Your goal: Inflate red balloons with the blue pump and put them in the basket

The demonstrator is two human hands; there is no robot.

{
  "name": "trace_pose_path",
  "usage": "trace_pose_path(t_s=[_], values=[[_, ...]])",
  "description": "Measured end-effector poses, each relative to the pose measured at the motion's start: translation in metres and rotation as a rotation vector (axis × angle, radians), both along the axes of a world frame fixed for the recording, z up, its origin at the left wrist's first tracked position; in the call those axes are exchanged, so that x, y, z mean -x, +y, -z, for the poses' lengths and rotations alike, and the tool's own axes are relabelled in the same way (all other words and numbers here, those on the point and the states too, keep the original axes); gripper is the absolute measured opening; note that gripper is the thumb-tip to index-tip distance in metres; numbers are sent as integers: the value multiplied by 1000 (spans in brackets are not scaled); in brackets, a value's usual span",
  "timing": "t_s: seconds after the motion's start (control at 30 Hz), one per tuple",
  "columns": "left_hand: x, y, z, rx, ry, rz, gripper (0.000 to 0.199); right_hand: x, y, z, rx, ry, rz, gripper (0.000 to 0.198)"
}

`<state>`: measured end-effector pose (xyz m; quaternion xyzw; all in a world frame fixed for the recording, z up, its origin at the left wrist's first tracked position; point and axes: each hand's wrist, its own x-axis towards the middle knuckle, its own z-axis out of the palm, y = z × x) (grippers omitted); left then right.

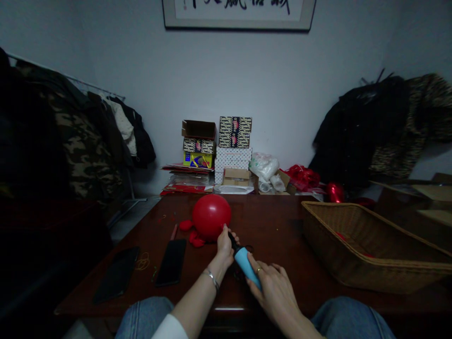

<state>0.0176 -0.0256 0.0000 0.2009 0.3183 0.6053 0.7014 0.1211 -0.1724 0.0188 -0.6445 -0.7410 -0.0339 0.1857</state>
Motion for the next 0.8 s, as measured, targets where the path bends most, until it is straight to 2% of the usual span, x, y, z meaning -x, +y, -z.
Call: trace_pose_path(t_s=[0.33,0.57,0.8], values=[[6,6,-1,-8,0,-22,36,-5,-12,17,-142,-81,-16,57],[13,11,-5,-25,-7,-54,36,-30,-34,27,-240,-129,-108,63],[18,16,-9,4,-24,-79,35,-48,-49,35,-270,-151,-148,73]])
